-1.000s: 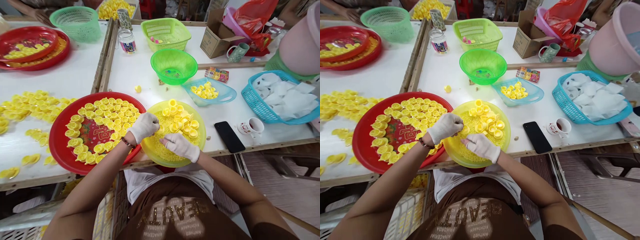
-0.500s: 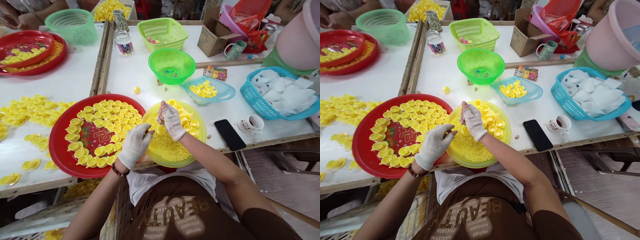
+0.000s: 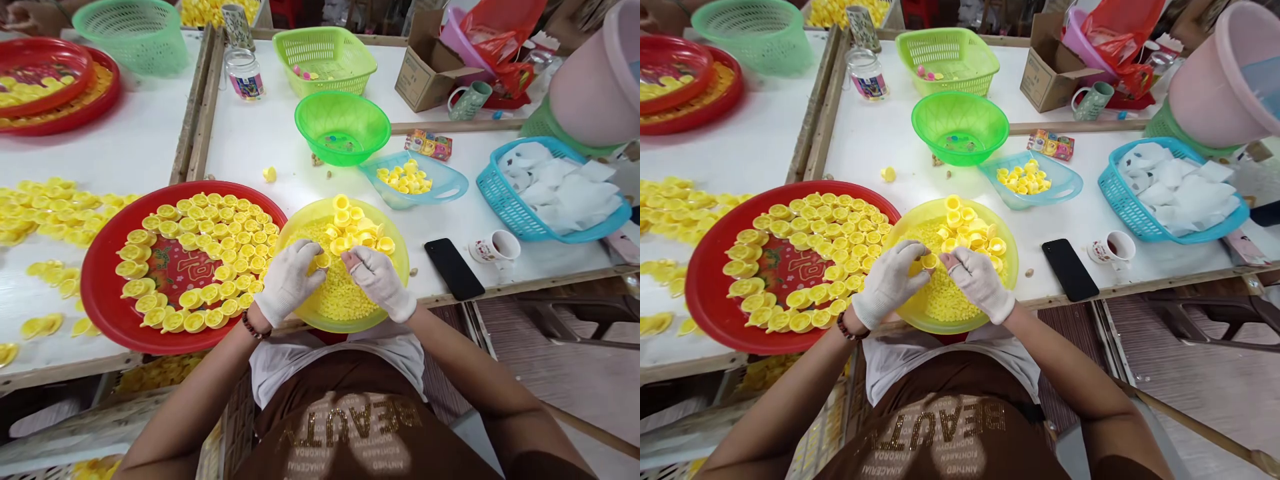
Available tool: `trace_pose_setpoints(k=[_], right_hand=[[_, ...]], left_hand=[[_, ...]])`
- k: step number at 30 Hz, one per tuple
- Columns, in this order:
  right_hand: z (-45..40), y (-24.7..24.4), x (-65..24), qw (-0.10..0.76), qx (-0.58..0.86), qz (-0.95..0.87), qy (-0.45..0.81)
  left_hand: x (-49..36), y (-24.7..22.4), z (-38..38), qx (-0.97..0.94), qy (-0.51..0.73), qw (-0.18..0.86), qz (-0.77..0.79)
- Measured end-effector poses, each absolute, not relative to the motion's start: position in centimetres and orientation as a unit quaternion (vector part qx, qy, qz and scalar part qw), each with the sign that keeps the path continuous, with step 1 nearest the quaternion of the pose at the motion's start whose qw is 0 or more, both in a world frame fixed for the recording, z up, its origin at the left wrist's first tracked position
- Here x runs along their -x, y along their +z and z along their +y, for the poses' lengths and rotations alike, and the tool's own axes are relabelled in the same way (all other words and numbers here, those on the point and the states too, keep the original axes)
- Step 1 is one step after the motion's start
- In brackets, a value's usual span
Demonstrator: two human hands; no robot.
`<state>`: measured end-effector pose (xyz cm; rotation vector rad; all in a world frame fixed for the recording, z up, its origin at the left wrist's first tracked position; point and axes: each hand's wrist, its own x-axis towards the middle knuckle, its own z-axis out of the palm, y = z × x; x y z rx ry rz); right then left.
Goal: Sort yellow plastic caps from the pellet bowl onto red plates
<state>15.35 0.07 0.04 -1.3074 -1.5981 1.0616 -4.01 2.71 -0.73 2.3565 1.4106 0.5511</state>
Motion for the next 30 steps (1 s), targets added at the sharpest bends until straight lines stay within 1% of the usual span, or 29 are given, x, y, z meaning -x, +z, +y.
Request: trace_pose_setpoints(k=[3, 8, 11, 13, 15, 16, 19, 21, 25, 27, 30], right_hand=[[1.3, 0.5, -14.0, 0.435, 0.499, -0.642, 0.388], [2.3, 0.9, -13.4, 0.433, 0.465, -0.693, 0.342], [2.0, 1.0, -14.3, 0.443, 0.495, -0.665, 0.343], [1.5, 1.0, -15.1, 0.433, 0.522, -0.645, 0.351], [0.7, 1.0, -15.6, 0.385, 0.530, -0.670, 0.349], [0.2, 0.8, -15.8, 0.341, 0.527, -0.703, 0.336], [-1.2, -0.1, -16.1, 0.173, 0.482, -0.821, 0.251], [-2.0, -0.7, -16.0, 0.093, 0.444, -0.872, 0.185], [-2.9, -1.1, -15.4, 0.026, 0.414, -0.903, 0.110], [-3.0, -1.0, -15.0, 0.004, 0.412, -0.906, 0.094], [-3.0, -1.0, -14.6, -0.015, 0.416, -0.905, 0.082]], left_hand=[[3.8, -0.8, 1.8, -0.821, 0.231, 0.206, 0.479], [3.5, -1.1, 1.2, -0.809, 0.272, 0.217, 0.474], [3.6, -1.2, 1.2, -0.805, 0.296, 0.216, 0.466], [3.8, -1.2, 1.2, -0.811, 0.304, 0.203, 0.457], [4.1, -0.9, 1.0, -0.819, 0.305, 0.177, 0.452], [4.4, -0.7, 1.0, -0.821, 0.302, 0.168, 0.454], [6.7, 0.4, 0.9, -0.800, 0.299, 0.157, 0.496], [9.7, 1.3, 1.2, -0.767, 0.294, 0.134, 0.555], [17.7, 2.0, 2.3, -0.675, 0.228, 0.054, 0.700], [21.0, 1.2, 3.0, -0.646, 0.178, 0.061, 0.740], [23.4, -0.8, 3.8, -0.644, 0.121, 0.121, 0.746]])
